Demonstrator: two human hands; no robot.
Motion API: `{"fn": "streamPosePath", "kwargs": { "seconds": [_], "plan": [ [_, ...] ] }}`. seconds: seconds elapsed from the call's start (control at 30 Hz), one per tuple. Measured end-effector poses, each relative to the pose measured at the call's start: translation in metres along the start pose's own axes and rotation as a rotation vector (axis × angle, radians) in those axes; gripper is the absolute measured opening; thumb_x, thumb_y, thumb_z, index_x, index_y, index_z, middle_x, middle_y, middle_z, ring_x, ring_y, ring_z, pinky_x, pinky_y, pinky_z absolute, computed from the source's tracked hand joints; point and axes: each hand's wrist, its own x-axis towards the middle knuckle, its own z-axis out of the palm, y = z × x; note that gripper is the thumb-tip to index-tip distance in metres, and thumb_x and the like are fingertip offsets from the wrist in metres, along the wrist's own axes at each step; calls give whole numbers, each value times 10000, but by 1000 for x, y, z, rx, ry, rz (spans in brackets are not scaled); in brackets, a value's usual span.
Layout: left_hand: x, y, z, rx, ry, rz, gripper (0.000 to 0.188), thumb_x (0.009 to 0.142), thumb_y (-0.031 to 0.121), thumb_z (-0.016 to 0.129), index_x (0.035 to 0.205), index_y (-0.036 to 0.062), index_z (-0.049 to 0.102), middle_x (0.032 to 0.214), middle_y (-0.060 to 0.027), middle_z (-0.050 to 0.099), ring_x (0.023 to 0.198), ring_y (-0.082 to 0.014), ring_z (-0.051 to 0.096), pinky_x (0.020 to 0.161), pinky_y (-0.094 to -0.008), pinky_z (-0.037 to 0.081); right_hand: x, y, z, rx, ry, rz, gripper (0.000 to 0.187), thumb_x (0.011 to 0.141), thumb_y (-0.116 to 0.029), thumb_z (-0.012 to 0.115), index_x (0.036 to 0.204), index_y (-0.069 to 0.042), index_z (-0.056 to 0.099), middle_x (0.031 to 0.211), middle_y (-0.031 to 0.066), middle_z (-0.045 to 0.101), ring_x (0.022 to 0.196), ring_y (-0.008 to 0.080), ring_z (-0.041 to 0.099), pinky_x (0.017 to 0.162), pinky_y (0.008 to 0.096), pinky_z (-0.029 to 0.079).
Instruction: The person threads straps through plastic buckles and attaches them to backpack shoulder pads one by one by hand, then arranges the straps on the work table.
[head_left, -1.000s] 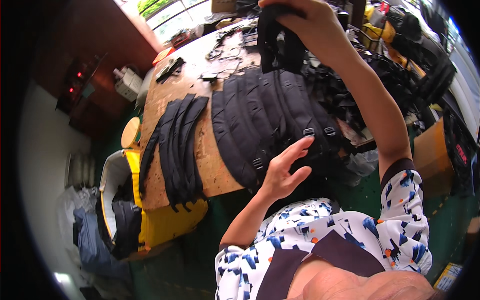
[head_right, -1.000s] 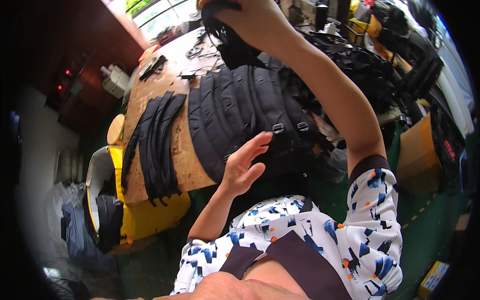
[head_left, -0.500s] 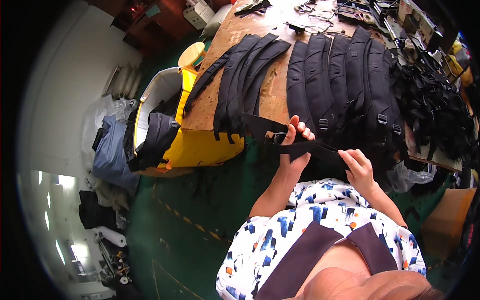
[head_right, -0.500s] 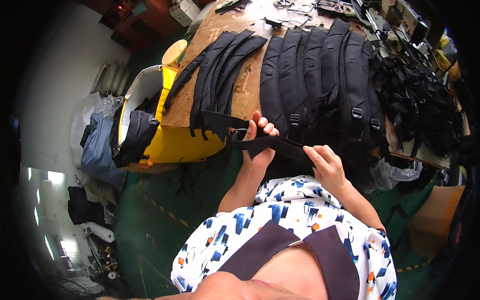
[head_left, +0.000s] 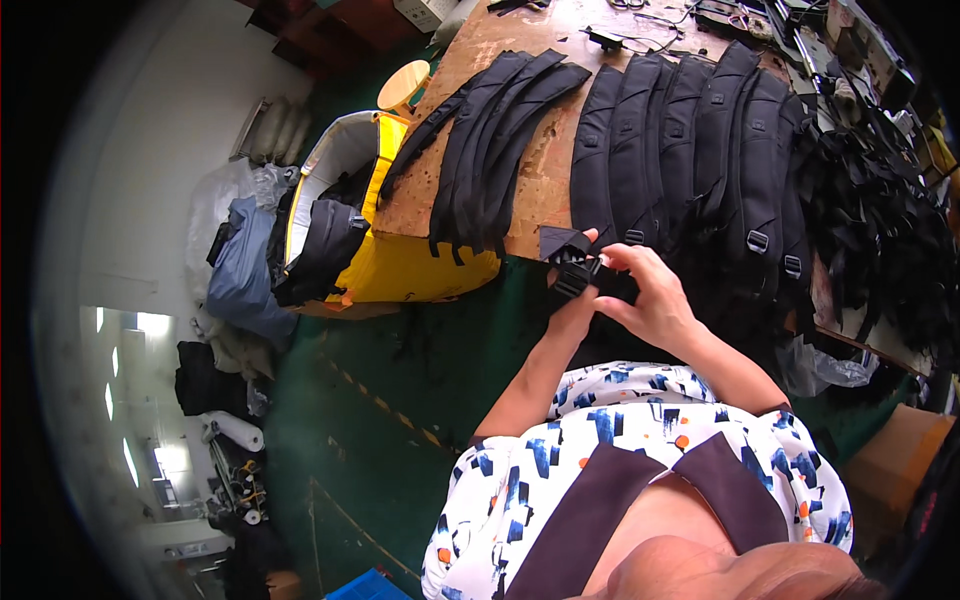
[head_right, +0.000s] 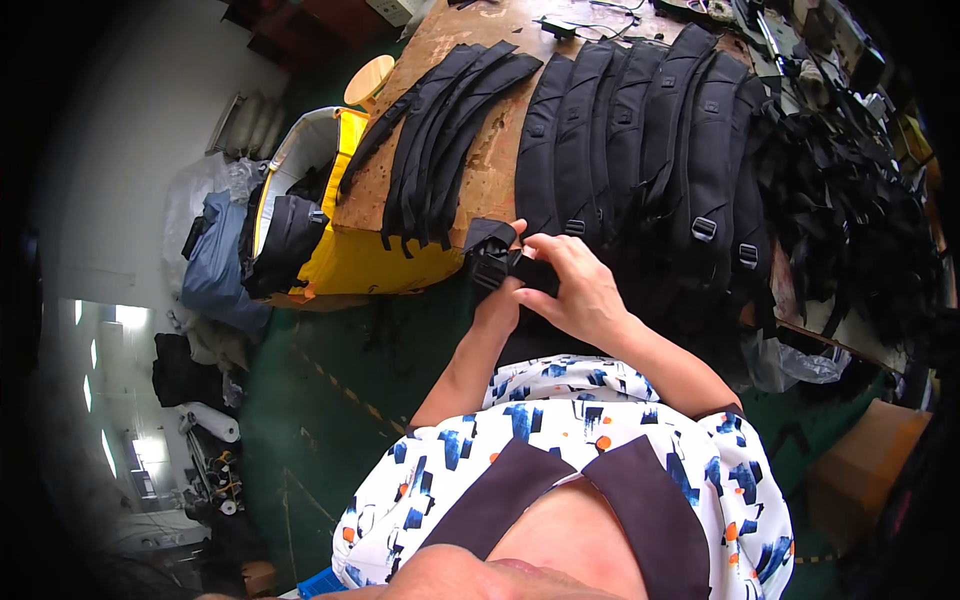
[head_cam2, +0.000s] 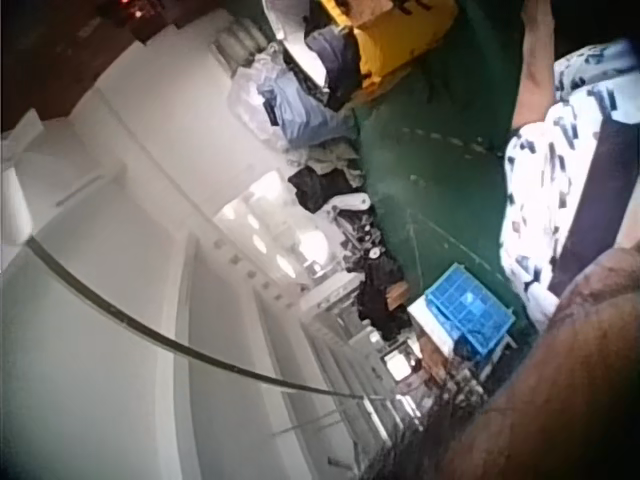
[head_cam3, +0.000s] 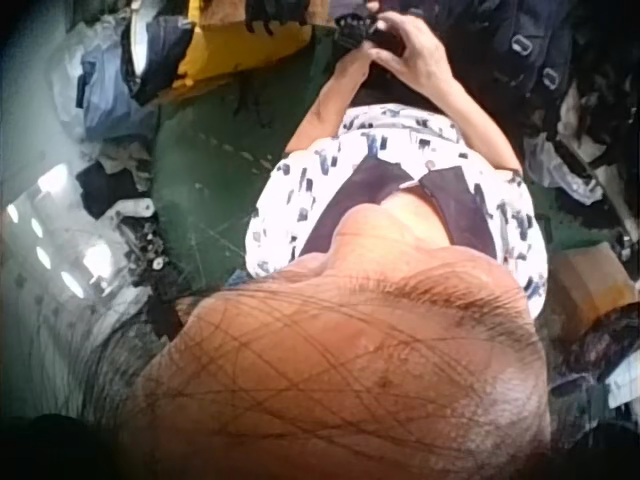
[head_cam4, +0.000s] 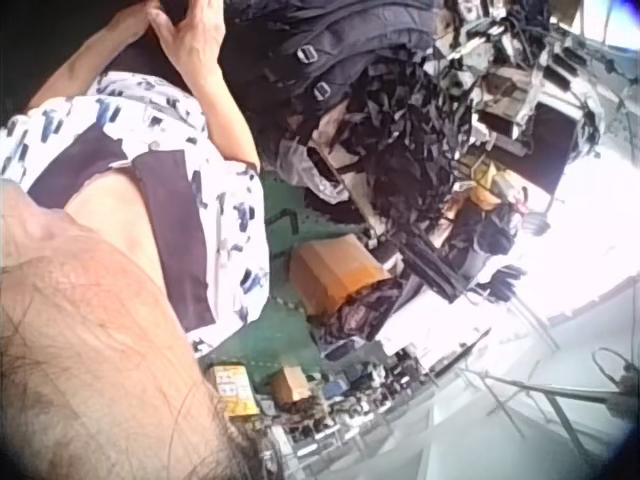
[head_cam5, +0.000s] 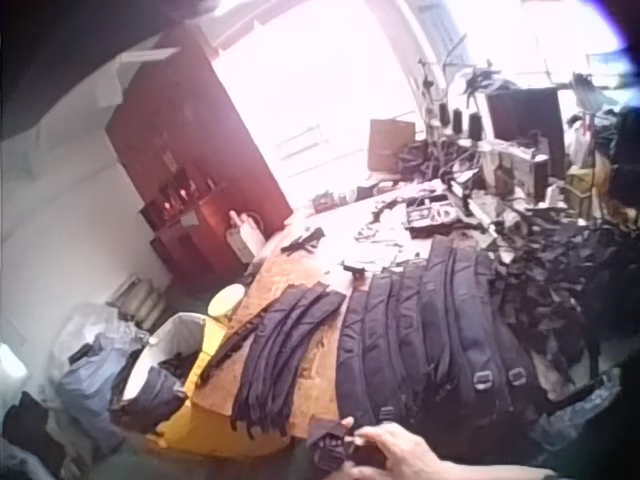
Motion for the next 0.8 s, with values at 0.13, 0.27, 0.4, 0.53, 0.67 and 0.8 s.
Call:
{"fn": "streamPosePath", "kwargs": {
  "seconds": [0.13,0.27,0.4,0.53,0.67,0.8],
  "plan": [
    [-12,3,-7,-74,-110,71,534,716,-43,615,1222,46,469,1105,-29,536,988,-113,519,876,-250,424,5,14,6,196,-108,24,356,726,-137,706,1037,-49,556,920,98,597,834,229,594,591,299,479],
    [-28,0,-14,-296,-159,-164,532,737,27,563,1253,22,435,1203,-55,493,1043,-115,492,909,-251,396,-1,20,11,417,-205,204,176,803,-18,596,974,9,567,848,87,608,736,93,578,570,226,465],
    [-39,11,-22,-404,-144,-155,531,686,72,557,1208,29,468,1017,-30,532,834,-101,522,721,-222,439,7,22,21,548,-193,284,122,862,15,461,934,39,557,944,96,626,809,77,567,712,211,476],
    [-41,16,-39,-656,-135,-219,519,659,153,609,1151,34,496,995,-42,542,774,-120,537,679,-239,446,15,13,36,949,-262,503,140,874,28,396,944,8,516,978,90,603,829,92,570,717,235,498],
    [-42,10,-72,-523,28,-327,285,854,224,597,1081,53,574,870,-30,580,775,-118,543,684,-227,433,20,3,49,972,-401,430,119,905,-71,468,981,-12,538,980,74,605,847,88,564,720,229,491],
    [-25,18,-83,-46,105,-38,240,893,226,546,1033,35,585,875,-36,607,778,-109,573,718,-260,472,41,8,65,1048,-452,327,198,882,-192,573,980,-19,576,909,21,604,815,48,544,671,174,461]
  ]
}}
